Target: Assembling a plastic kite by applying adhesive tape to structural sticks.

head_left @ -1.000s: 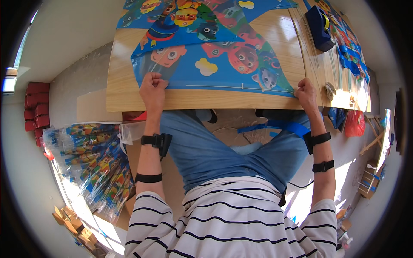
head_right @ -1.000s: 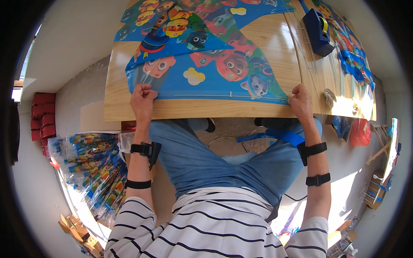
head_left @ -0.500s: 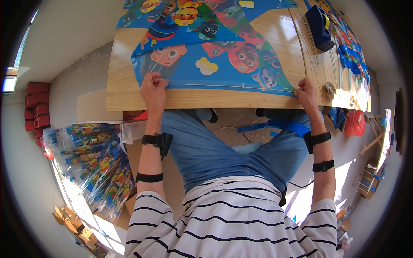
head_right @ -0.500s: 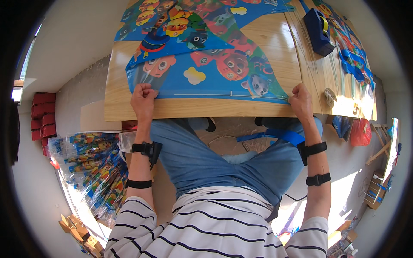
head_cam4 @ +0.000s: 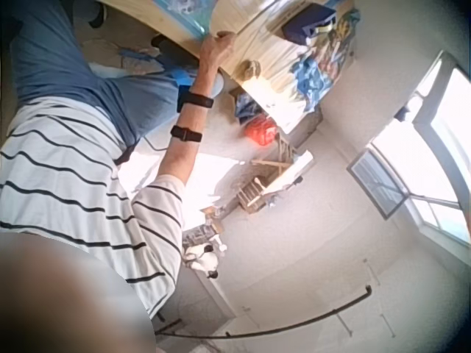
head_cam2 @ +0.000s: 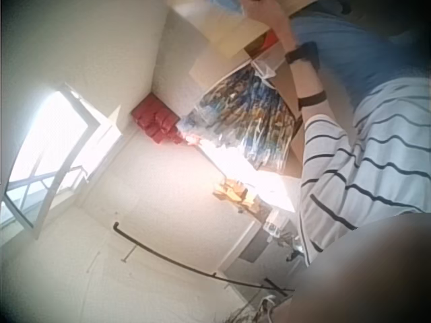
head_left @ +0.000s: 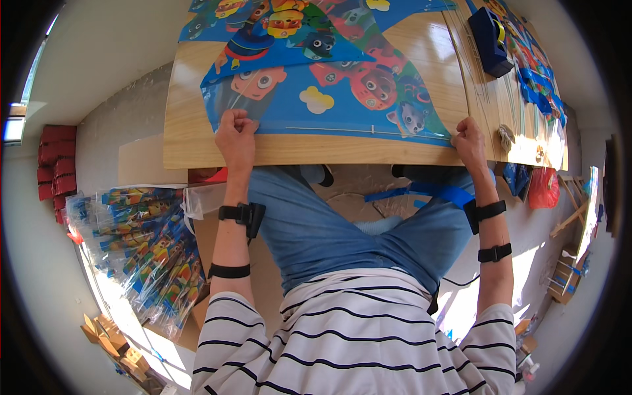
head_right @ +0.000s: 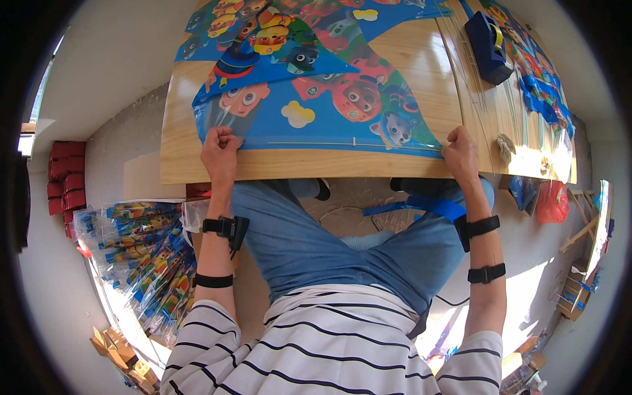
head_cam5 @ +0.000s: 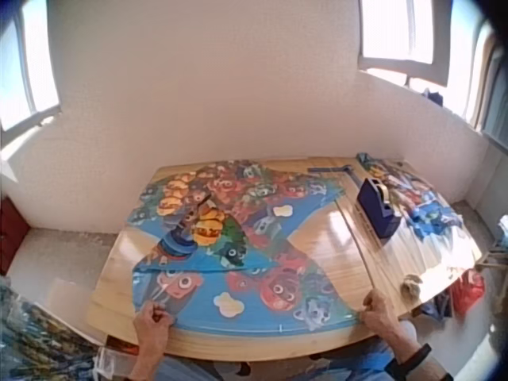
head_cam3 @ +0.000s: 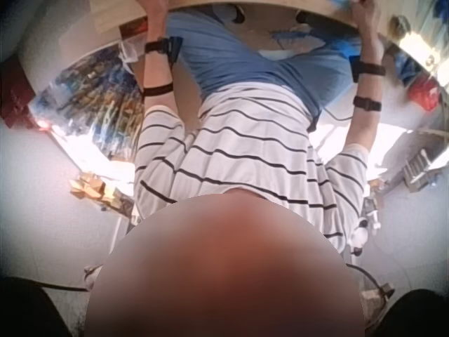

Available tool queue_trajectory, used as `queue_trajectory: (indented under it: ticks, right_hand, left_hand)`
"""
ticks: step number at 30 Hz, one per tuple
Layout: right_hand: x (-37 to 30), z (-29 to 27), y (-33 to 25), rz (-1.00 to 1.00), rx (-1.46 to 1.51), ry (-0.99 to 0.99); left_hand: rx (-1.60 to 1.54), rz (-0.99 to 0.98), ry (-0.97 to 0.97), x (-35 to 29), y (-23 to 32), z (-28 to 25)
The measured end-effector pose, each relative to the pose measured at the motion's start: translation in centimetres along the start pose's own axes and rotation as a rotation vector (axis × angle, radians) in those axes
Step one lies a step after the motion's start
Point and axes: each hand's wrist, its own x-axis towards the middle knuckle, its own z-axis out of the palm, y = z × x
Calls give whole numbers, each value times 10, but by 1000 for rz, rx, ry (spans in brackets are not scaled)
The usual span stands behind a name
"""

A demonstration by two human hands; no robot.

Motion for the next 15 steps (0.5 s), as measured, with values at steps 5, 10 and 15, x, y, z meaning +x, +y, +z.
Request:
queue_trajectory:
  ticks: [5, 10, 15]
  right_hand:
    - [1, -1, -8, 87, -108, -6]
    - [2, 3, -20, 165, -163, -15]
    - [3, -5, -24, 226, -173, -53]
  left_hand:
    - [112, 38, -4, 0, 3, 1]
    - [163, 28, -32, 2, 2, -6]
    - [186, 17, -35, 2, 8, -3]
